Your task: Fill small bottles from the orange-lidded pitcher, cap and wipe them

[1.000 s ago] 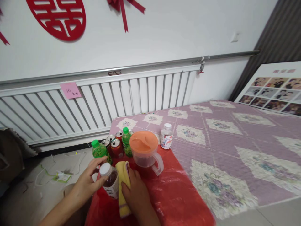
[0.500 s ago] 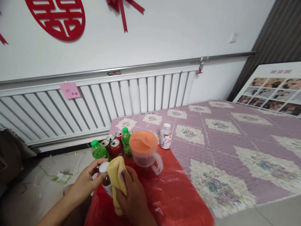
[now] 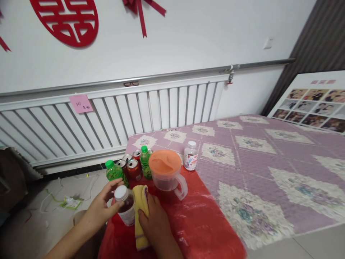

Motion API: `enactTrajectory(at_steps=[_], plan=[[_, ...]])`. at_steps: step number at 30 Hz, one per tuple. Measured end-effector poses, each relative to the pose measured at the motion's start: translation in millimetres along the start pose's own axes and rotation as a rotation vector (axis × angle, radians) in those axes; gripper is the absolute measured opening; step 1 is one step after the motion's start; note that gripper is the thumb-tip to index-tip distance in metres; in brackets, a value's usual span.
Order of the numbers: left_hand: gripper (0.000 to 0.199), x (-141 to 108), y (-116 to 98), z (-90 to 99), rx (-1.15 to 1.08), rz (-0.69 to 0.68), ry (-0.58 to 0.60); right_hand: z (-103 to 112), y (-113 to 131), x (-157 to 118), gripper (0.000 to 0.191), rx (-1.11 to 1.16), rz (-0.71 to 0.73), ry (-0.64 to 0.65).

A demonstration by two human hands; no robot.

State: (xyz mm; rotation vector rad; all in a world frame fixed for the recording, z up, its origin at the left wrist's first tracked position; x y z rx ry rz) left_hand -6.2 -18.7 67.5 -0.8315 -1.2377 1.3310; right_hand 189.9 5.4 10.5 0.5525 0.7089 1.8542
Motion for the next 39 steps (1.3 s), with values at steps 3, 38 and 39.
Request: enactTrajectory(at_steps=[3, 38, 39], plan=[[0.048, -1, 3, -3.3, 0.087, -0.037, -0.102, -3, -4, 0, 0.063, -0.004, 0.013, -0.039], [0.071, -6, 18, -6.1, 0.053, -0.052, 0.032, -3, -7, -1, 0.054, 0.152, 0.078, -0.224], [0.073, -10, 23, -9.2, 0.067, -0.047, -0.003, -3, -7, -2, 0.052, 0.137, 0.082, -0.239]])
Point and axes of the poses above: each hand's wrist, its own x-axis towards the middle knuckle, its own z-axis out of the back of the hand, y = z × x, the point moved 1 cm from there along x, towards the middle knuckle, and after that the axes turned 9 degrees about -x, right-handed, at the moved point
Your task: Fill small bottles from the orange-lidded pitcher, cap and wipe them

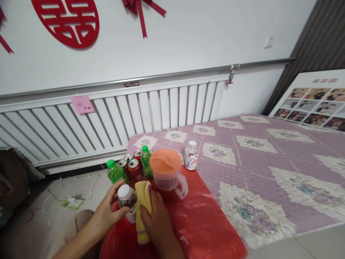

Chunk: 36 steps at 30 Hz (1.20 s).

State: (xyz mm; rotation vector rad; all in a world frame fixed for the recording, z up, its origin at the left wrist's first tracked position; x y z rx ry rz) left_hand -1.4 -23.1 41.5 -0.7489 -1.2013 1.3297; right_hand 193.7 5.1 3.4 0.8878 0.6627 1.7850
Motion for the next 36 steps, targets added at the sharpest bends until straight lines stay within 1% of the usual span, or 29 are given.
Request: enactTrajectory(at_steps=[3, 5, 7, 10, 13, 15, 17, 20, 22, 25, 27, 30, 32, 33, 34, 36], plan=[[0.066, -6, 11, -6.9, 0.038, 0.016, -0.036, 2, 0, -3, 0.05, -0.037, 0.063, -0.045], [0.058, -6, 13, -7.0, 0.065, 0.0, -0.022, 4, 0, -4, 0.053, -0.056, 0.129, -0.063], [0.055, -2, 10, -3.6, 0.075, -0.02, 0.028, 7, -1, -5, 0.057, -0.077, 0.192, -0.081], [0.057, 5, -3, 5.0, 0.057, -0.027, 0.192, 8, -2, -7, 0.059, -0.089, 0.242, -0.108], [0.062, 13, -19, 13.2, 0.038, -0.002, 0.377, 6, -3, -6, 0.059, -0.065, 0.235, -0.105], [0.066, 20, -26, 17.0, 0.018, 0.02, 0.475, 5, -3, -4, 0.059, -0.036, 0.218, -0.093], [0.069, 27, -29, 19.6, 0.005, 0.04, 0.553, 3, -2, -2, 0.058, -0.011, 0.186, -0.089], [0.071, 37, -29, 22.1, -0.04, 0.073, 0.654, -1, -1, 2, 0.054, 0.008, 0.113, -0.096], [0.072, 42, -28, 22.9, -0.083, 0.092, 0.698, -3, -2, 6, 0.054, 0.018, 0.075, -0.087], [0.073, 43, -30, 22.8, -0.108, 0.105, 0.701, -5, -4, 9, 0.055, 0.011, 0.043, -0.054], [0.072, 40, -31, 21.9, -0.108, 0.105, 0.683, -5, -4, 8, 0.056, -0.022, 0.069, -0.059], [0.07, 36, -30, 21.1, -0.115, 0.116, 0.655, -2, 3, 0, 0.057, -0.062, 0.208, -0.14], [0.072, 34, -26, 21.2, -0.132, 0.139, 0.627, -2, 9, -9, 0.058, -0.064, 0.307, -0.208], [0.074, 33, -23, 21.4, -0.143, 0.15, 0.613, -2, 12, -13, 0.058, -0.065, 0.334, -0.232], [0.076, 33, -21, 21.6, -0.152, 0.161, 0.599, -3, 13, -16, 0.058, -0.068, 0.339, -0.245], [0.076, 32, -20, 21.5, -0.155, 0.167, 0.576, -7, 12, -19, 0.056, -0.079, 0.287, -0.238]])
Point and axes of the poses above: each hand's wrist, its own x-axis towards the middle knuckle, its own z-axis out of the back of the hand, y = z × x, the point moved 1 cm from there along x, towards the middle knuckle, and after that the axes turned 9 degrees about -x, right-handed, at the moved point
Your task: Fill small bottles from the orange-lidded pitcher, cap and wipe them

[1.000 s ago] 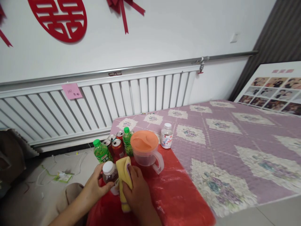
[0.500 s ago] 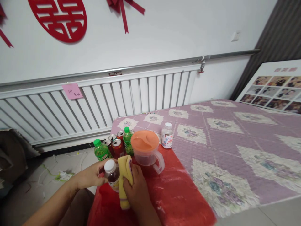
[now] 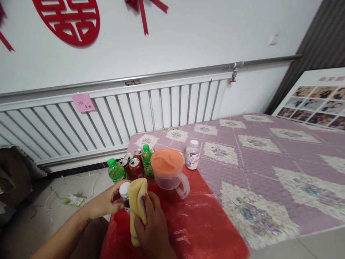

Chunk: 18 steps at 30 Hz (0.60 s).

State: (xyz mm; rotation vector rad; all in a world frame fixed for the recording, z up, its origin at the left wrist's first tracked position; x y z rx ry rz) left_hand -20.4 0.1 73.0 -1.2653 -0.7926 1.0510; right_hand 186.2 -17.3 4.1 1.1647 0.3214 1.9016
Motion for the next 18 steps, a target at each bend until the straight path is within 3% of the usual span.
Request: enactTrajectory(at_steps=[4, 7, 14, 18], plan=[[0.072, 0, -2, -2.4, 0.015, -0.008, -0.015, -10, -15, 1, 0.054, -0.052, -0.197, 0.12], [0.072, -1, 0, -3.3, 0.005, -0.016, -0.029, -13, -22, 3, 0.057, -0.107, -0.239, 0.195], [0.071, -2, 13, -1.5, -0.06, -0.04, -0.017, 1, 0, -1, 0.056, -0.087, 0.01, 0.038], [0.069, -2, 13, -2.1, -0.095, -0.048, -0.02, 6, 12, -6, 0.064, -0.044, 0.092, 0.069]])
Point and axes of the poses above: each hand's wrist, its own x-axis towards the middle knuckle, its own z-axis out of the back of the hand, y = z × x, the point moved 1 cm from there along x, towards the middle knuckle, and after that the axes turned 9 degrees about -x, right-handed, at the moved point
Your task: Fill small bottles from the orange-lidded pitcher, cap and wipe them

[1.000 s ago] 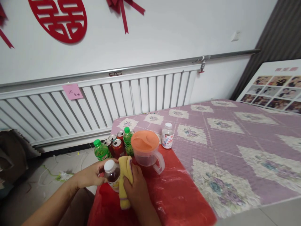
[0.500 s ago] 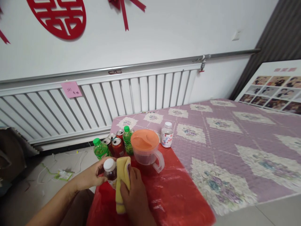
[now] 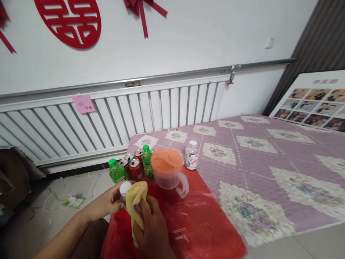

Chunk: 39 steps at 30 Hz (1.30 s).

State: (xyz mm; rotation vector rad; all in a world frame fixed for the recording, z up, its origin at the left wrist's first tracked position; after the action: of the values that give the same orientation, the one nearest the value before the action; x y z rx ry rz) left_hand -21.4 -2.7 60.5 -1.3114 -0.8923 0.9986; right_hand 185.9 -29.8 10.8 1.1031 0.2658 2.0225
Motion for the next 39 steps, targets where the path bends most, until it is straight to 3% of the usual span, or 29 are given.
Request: enactTrajectory(at_steps=[4, 9, 13, 15, 17, 20, 23, 27, 29, 32, 36, 39], plan=[[0.068, 0, -5, -3.3, 0.029, 0.01, -0.021, -8, 4, -11, 0.074, 0.021, 0.029, 0.117], [0.068, 0, -7, -5.8, 0.005, 0.024, -0.022, -20, 6, -27, 0.064, 0.007, 0.087, 0.222], [0.068, -2, -5, -4.1, 0.006, 0.03, -0.02, -12, 1, -31, 0.052, 0.148, 0.138, 0.152], [0.067, -4, -2, -4.3, 0.04, 0.018, -0.031, -4, -3, -29, 0.053, 0.179, 0.055, 0.052], [0.069, -6, 5, -7.1, 0.12, -0.009, -0.103, 2, -7, -25, 0.053, 0.164, -0.074, -0.074], [0.077, -9, 21, -17.7, 0.238, -0.102, -0.353, 2, -9, -18, 0.052, 0.113, -0.155, -0.166], [0.068, -10, 33, -33.7, 0.309, -0.177, -0.563, -5, -8, -12, 0.055, 0.113, -0.134, -0.116], [0.056, -7, 37, -44.3, 0.335, -0.188, -0.632, -12, -10, -3, 0.051, 0.152, -0.242, -0.035], [0.058, -5, 35, -40.3, 0.314, -0.194, -0.595, -14, -17, 3, 0.051, 0.198, -0.357, 0.021], [0.063, -3, 27, -26.3, 0.271, -0.162, -0.443, -16, -27, 13, 0.058, 0.249, -0.494, 0.159], [0.071, -4, 10, -6.1, 0.149, -0.016, -0.197, -16, -35, 21, 0.066, 0.229, -0.532, 0.332], [0.076, -6, 4, -0.2, 0.054, 0.036, -0.127, -14, -34, 23, 0.067, 0.224, -0.522, 0.361]])
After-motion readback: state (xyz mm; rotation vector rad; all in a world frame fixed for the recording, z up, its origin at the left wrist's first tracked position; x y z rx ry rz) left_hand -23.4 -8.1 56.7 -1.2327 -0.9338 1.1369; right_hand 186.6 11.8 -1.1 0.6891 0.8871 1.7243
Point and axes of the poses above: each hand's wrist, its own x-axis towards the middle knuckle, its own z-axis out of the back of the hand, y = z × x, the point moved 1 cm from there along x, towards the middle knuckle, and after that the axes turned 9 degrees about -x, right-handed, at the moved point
